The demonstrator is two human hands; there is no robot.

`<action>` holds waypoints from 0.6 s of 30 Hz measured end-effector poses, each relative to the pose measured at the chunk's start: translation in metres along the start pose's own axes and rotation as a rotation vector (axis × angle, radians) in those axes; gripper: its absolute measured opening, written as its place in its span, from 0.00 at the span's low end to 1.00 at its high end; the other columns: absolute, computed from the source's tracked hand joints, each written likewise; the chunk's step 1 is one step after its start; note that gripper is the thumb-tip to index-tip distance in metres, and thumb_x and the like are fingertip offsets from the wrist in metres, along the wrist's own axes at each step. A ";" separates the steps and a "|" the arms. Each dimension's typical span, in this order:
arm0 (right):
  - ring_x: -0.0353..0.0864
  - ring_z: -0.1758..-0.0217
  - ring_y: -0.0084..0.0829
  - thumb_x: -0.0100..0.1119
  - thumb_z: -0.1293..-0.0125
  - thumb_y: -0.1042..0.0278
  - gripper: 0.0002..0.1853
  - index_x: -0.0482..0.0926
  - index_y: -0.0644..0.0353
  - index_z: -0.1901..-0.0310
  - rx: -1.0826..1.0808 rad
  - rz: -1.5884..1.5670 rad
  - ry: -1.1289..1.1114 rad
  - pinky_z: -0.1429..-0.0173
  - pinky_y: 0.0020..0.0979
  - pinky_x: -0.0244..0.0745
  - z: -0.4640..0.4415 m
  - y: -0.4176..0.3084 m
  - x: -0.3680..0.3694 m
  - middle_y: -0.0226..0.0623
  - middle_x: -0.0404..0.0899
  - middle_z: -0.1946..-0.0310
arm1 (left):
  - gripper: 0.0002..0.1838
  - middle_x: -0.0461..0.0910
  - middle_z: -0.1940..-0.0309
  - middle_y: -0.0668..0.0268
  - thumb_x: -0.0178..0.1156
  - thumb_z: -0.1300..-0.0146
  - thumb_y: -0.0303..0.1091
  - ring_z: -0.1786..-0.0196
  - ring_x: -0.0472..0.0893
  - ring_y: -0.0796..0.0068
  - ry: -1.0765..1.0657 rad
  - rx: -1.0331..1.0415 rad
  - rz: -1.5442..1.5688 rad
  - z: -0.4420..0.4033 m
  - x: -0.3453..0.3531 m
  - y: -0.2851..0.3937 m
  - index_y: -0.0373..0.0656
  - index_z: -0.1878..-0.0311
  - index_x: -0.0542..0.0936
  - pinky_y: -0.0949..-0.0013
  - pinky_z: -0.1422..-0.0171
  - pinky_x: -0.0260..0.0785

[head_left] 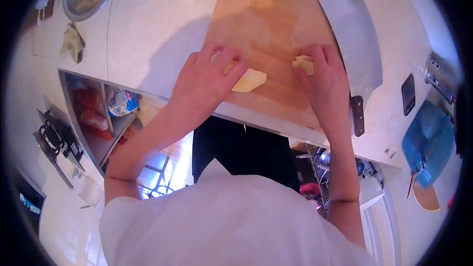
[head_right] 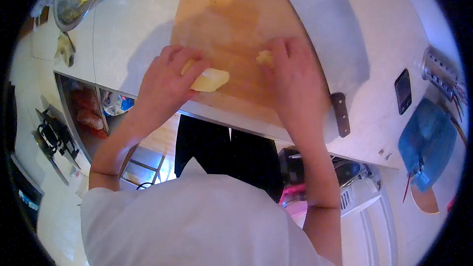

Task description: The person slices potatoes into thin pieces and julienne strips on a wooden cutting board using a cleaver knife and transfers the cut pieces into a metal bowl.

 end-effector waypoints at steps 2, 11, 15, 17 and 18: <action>0.76 0.61 0.40 0.61 0.47 0.75 0.13 0.71 0.59 0.60 0.018 0.024 -0.021 0.60 0.36 0.72 0.002 -0.002 0.003 0.38 0.74 0.65 | 0.24 0.72 0.54 0.66 0.64 0.60 0.27 0.48 0.70 0.61 -0.028 -0.024 0.071 0.000 0.001 -0.003 0.46 0.54 0.73 0.64 0.52 0.70; 0.75 0.60 0.43 0.63 0.52 0.76 0.19 0.71 0.57 0.56 -0.111 -0.110 0.095 0.59 0.39 0.72 0.022 -0.080 0.009 0.40 0.71 0.62 | 0.35 0.68 0.49 0.62 0.71 0.65 0.31 0.46 0.67 0.55 0.142 -0.198 0.180 0.008 -0.023 -0.027 0.45 0.48 0.69 0.60 0.42 0.65; 0.72 0.57 0.44 0.58 0.48 0.72 0.18 0.68 0.59 0.54 -0.076 -0.188 0.001 0.60 0.42 0.71 0.019 -0.083 0.051 0.42 0.69 0.59 | 0.36 0.68 0.47 0.61 0.71 0.64 0.32 0.45 0.67 0.53 0.178 -0.180 0.372 0.027 -0.019 -0.024 0.46 0.46 0.69 0.58 0.42 0.64; 0.72 0.56 0.45 0.58 0.48 0.71 0.19 0.68 0.59 0.53 -0.048 -0.238 -0.026 0.59 0.41 0.72 0.021 -0.076 0.048 0.43 0.69 0.58 | 0.36 0.68 0.47 0.61 0.71 0.65 0.32 0.45 0.67 0.53 0.162 -0.160 0.393 0.029 -0.003 -0.012 0.47 0.46 0.69 0.59 0.43 0.65; 0.73 0.57 0.44 0.60 0.49 0.73 0.20 0.68 0.58 0.53 -0.044 -0.245 -0.031 0.59 0.40 0.72 0.022 -0.074 0.049 0.42 0.69 0.58 | 0.36 0.67 0.47 0.60 0.72 0.65 0.31 0.46 0.67 0.53 0.180 -0.158 0.365 0.028 0.005 -0.011 0.47 0.47 0.69 0.59 0.44 0.66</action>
Point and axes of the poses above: each hand's wrist, its own z-axis away from the middle knuckle, its own x-axis out of the palm, y = z × x, the point moved 10 cm from there along -z, towards the middle knuckle
